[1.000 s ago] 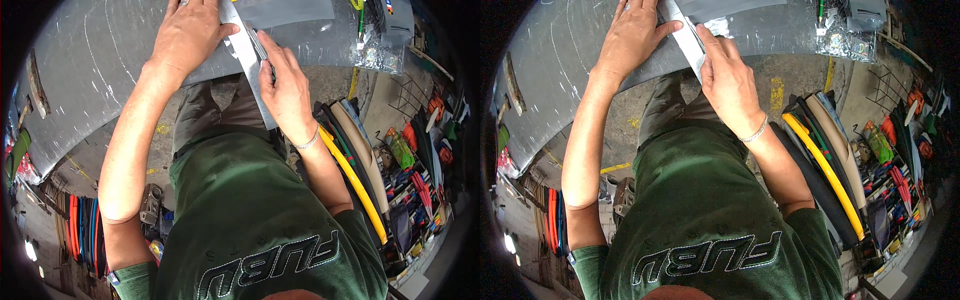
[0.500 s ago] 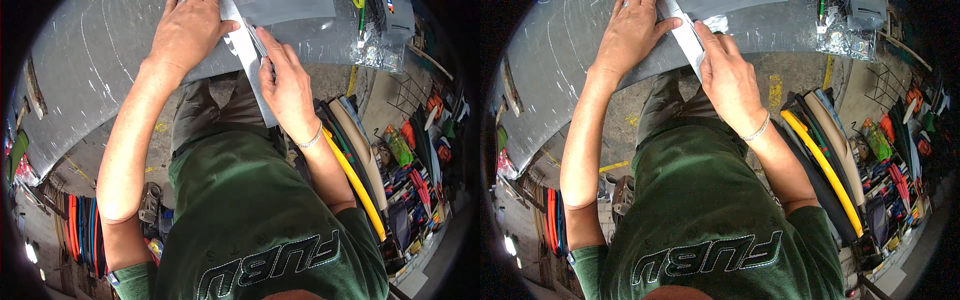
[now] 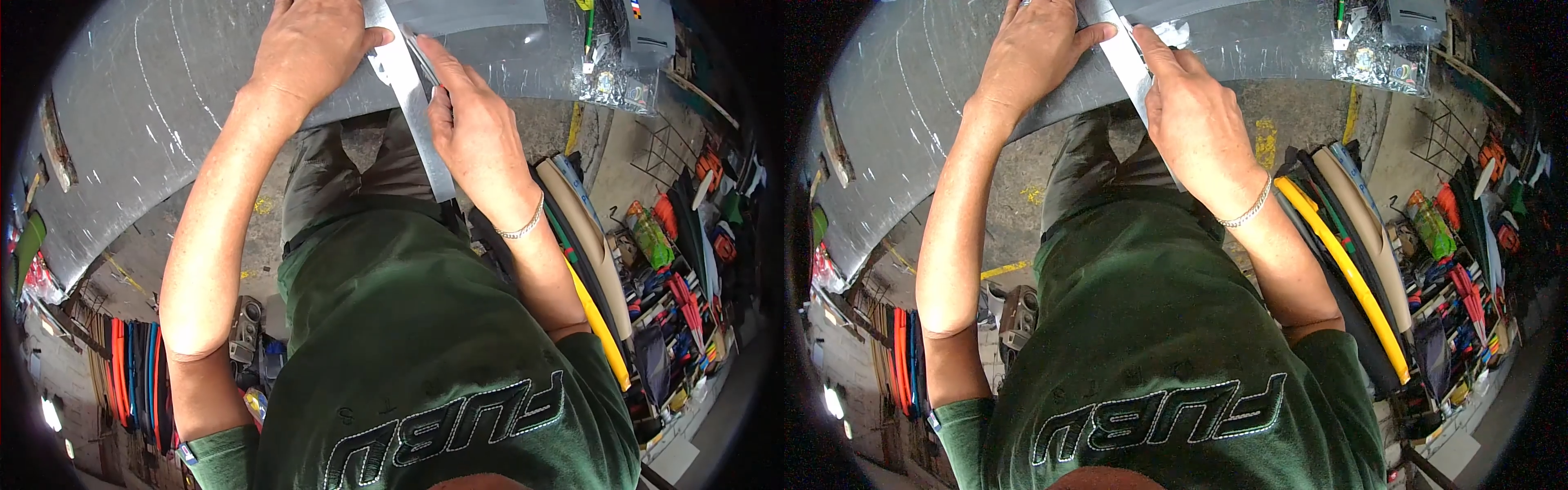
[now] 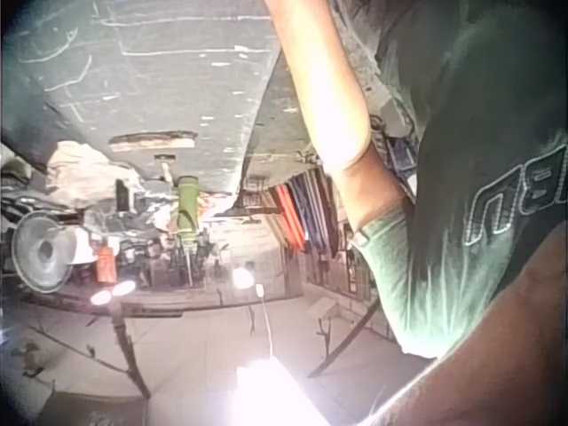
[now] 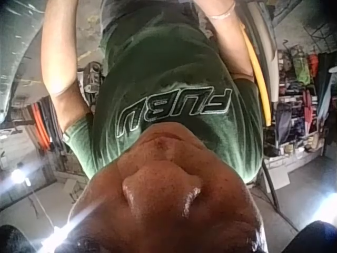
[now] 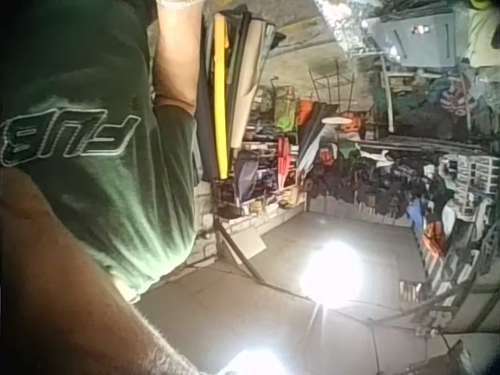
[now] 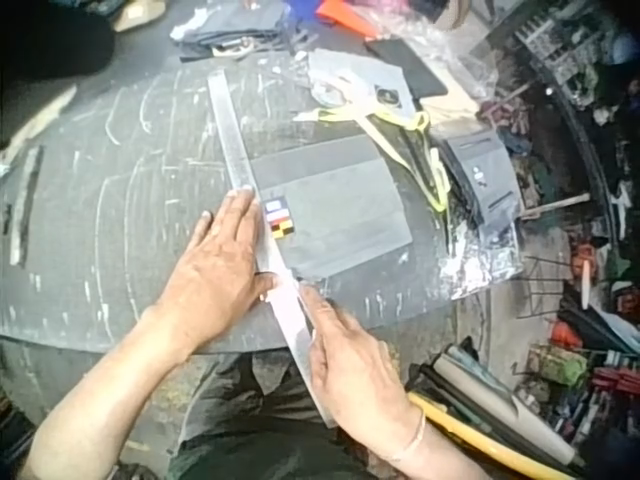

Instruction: Cutting a piece of grey synthetic fabric/material using a utility knife and a metal ruler on a workbench.

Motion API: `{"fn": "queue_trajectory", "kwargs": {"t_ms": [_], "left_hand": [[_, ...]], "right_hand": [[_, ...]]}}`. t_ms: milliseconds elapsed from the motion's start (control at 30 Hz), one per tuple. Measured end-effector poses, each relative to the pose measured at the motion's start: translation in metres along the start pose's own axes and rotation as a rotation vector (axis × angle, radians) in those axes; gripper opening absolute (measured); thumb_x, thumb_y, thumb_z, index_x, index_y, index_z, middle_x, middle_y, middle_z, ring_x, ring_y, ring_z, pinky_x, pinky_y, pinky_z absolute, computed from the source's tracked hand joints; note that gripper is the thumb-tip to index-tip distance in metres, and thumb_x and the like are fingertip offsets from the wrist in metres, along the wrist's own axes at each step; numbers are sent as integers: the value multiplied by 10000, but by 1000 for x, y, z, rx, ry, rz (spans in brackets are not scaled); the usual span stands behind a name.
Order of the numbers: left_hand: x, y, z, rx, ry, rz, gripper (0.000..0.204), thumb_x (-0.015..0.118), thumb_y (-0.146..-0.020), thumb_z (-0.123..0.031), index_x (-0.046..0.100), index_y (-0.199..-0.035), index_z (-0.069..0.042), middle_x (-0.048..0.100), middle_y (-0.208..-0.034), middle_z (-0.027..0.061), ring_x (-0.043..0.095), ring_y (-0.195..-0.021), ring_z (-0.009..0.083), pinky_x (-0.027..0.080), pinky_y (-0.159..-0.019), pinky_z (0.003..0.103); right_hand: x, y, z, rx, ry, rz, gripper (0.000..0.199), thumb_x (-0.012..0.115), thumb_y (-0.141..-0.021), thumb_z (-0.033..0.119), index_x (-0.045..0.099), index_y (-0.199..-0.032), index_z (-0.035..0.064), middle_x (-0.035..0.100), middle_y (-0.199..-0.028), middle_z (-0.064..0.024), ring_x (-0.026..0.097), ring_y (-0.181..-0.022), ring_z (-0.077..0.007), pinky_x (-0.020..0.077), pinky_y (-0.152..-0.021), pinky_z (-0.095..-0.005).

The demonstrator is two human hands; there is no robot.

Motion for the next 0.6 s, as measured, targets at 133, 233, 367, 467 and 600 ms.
{"fn": "queue_trajectory", "kwargs": {"t_ms": [133, 233, 367, 467, 600], "left_hand": [[-39, 5, -31, -71, 24, 8, 835, 741, -904, -268, 331, -1534, 94, 308, -1630, 269, 277, -1543, 385, 267, -1254, 508], [-39, 6, -30, -65, 30, -3, 831, 738, -904, -268, 333, -1531, 97, 310, -1628, 271, 281, -1541, 388, 271, -1253, 512], [-36, 7, -27, -54, 31, -31, 831, 741, -899, -264, 335, -1528, 100, 313, -1624, 272, 287, -1539, 385, 274, -1251, 518], [-37, 7, -29, -64, 36, -10, 835, 744, -896, -257, 332, -1529, 98, 316, -1623, 272, 289, -1538, 383, 278, -1249, 518], [-35, 5, -30, -64, 18, -23, 840, 747, -894, -262, 330, -1532, 92, 321, -1622, 269, 292, -1536, 384, 279, -1249, 515]], "right_hand": [[1, 3, -3, -28, 15, -15, 540, 578, -949, 5, 533, -1472, 130, 689, -1124, -227, 692, -889, -422, 574, -800, -473], [1, 3, -4, -39, 13, -18, 542, 581, -945, 2, 535, -1470, 131, 693, -1132, -228, 694, -898, -425, 576, -801, -475], [1, 4, -4, -26, -4, -11, 536, 582, -940, -5, 551, -1458, 130, 690, -1179, -229, 698, -933, -423, 579, -820, -467], [1, 5, -5, -25, -28, -8, 529, 581, -938, -10, 562, -1449, 127, 683, -1224, -226, 699, -964, -418, 581, -839, -455], [0, 5, -10, -28, -19, -5, 530, 582, -938, -10, 561, -1450, 128, 680, -1248, -218, 701, -980, -411, 583, -850, -441]]}}
Point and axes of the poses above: each hand's wrist, its own y-axis away from the middle knuckle, its own x-axis out of the palm, z = x × y, the point moved 2 cm from there along -y, towards the middle knuckle
